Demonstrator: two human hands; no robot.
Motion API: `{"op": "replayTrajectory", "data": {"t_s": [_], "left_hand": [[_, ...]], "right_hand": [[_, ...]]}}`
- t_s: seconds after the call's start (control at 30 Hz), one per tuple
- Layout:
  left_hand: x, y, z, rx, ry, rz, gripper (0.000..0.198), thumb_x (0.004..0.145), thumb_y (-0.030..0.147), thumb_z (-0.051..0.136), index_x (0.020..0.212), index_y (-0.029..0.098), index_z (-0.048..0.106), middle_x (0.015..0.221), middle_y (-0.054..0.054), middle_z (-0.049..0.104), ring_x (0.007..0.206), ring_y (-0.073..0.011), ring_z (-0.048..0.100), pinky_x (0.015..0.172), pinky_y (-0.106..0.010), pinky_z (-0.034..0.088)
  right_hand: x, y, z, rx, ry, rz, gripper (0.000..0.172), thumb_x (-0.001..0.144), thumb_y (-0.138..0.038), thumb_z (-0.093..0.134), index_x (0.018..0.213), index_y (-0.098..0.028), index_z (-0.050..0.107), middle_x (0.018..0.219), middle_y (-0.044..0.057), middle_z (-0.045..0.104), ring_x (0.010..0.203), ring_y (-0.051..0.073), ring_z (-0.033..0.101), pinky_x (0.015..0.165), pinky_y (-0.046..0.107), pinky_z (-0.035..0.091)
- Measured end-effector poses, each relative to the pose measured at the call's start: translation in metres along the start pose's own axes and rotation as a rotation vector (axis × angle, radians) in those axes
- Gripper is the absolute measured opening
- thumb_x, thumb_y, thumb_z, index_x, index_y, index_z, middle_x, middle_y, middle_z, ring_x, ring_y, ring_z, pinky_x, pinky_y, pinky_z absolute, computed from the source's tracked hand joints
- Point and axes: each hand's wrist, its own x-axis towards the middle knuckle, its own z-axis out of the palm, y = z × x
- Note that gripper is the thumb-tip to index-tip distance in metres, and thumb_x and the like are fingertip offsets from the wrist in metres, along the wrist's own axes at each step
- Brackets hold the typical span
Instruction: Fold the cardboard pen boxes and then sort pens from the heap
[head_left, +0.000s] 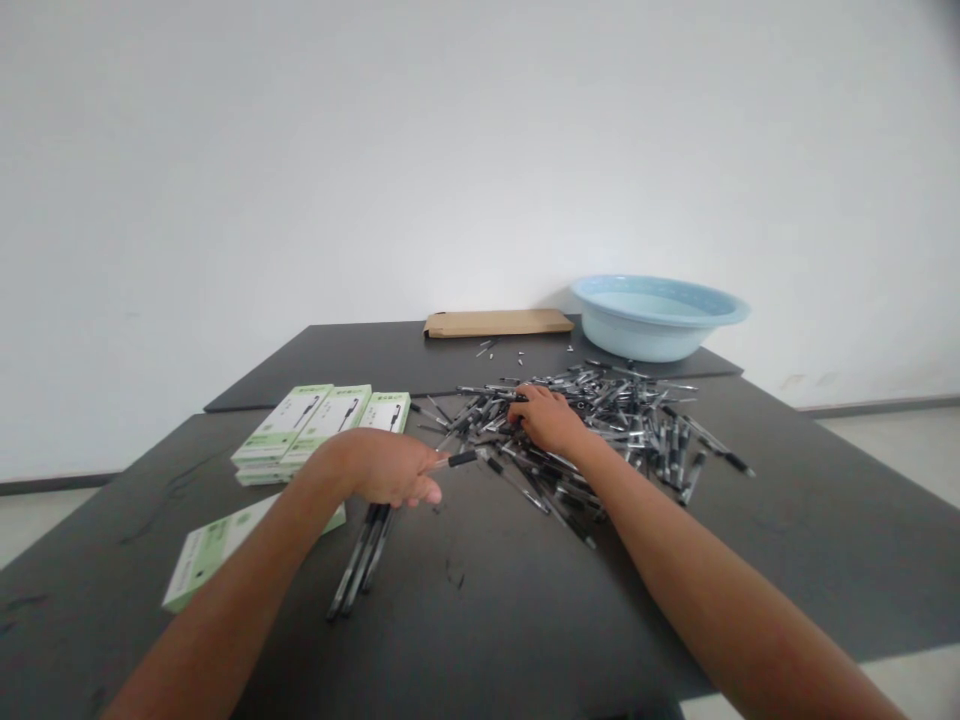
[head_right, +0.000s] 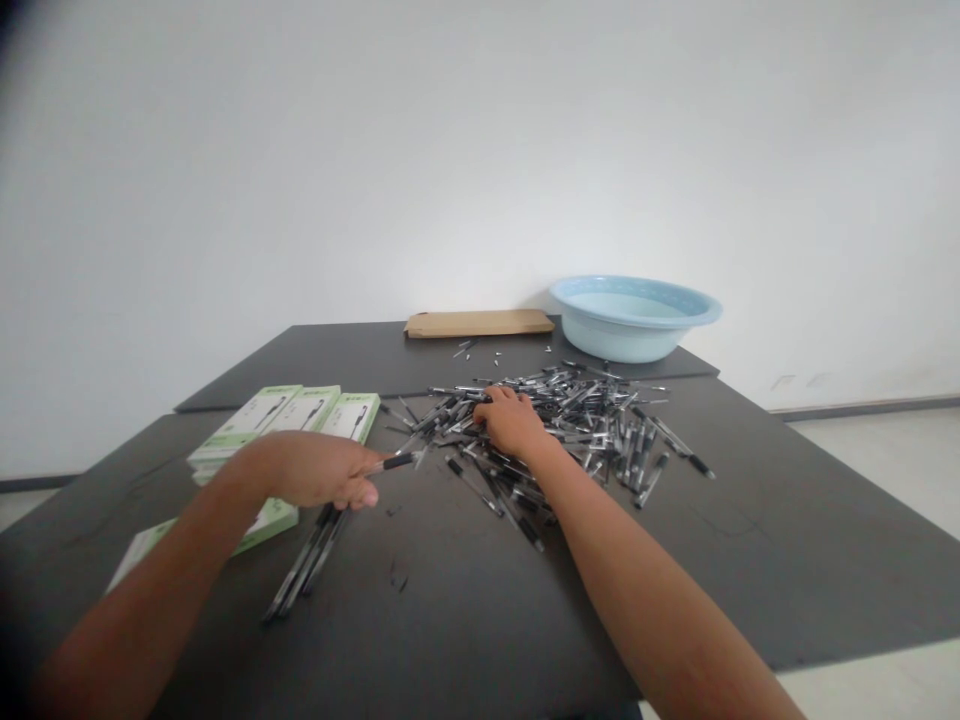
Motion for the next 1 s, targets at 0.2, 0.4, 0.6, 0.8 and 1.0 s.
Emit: {"op": "replayTrajectory", "data": {"t_s": [0.2,0.4,0.6,0.8,1.0], "left_hand": [[-0.0003,0.0007,0.0013,0.006,-0.004,0.008,0.021,0.086,0.034,0.045,0.085,0.017,0.057,0.088,-0.010,0.073,0.078,-0.0213,0.067,0.066,-0.027,0.048],[0.0006,0.0026,0.0023,-0.012,-0.011,0.005,0.022,0.084,0.035,0.046,0.086,0.017,0.057,0.087,-0.010,0.072,0.077,-0.0214,0.066,0.064,-0.027,0.047],[0.0001,0.0081,0.0020,0.023,-0.016,-0.020,0.021,0.083,0.034,0.047,0.086,0.017,0.059,0.085,-0.009,0.073,0.076,-0.0215,0.066,0.062,-0.027,0.046],[0.0013,0.0079,0.0038,0.015,-0.017,-0.021,0.022,0.084,0.034,0.046,0.089,0.016,0.060,0.086,-0.010,0.073,0.076,-0.0220,0.067,0.061,-0.026,0.046],[0.0034,0.0054,0.0056,0.009,-0.031,-0.018,0.021,0.085,0.034,0.047,0.089,0.017,0.060,0.087,-0.008,0.074,0.075,-0.0204,0.067,0.060,-0.025,0.047]], "right_hand": [[-0.0006,0.0020,-0.0014,0.002,-0.026,-0.016,0.030,0.088,-0.019,0.045,0.105,-0.030,0.067,0.139,0.007,0.042,0.126,0.029,0.037,0.098,0.051,0.032],[-0.0026,0.0072,-0.0003,0.002,-0.057,-0.031,0.034,0.085,-0.018,0.050,0.109,-0.035,0.066,0.142,0.004,0.040,0.129,0.030,0.034,0.099,0.053,0.030],[-0.0004,0.0058,0.0052,-0.001,-0.034,-0.034,0.032,0.087,-0.022,0.048,0.111,-0.035,0.066,0.142,0.005,0.041,0.130,0.030,0.033,0.099,0.054,0.029],[-0.0012,0.0045,0.0047,-0.002,-0.002,-0.050,0.027,0.086,-0.022,0.050,0.105,-0.031,0.067,0.137,0.006,0.045,0.128,0.028,0.034,0.099,0.050,0.030],[-0.0018,0.0039,0.0028,-0.003,0.008,-0.053,0.025,0.087,-0.022,0.050,0.104,-0.030,0.067,0.134,0.006,0.048,0.127,0.027,0.036,0.099,0.047,0.031]]}}
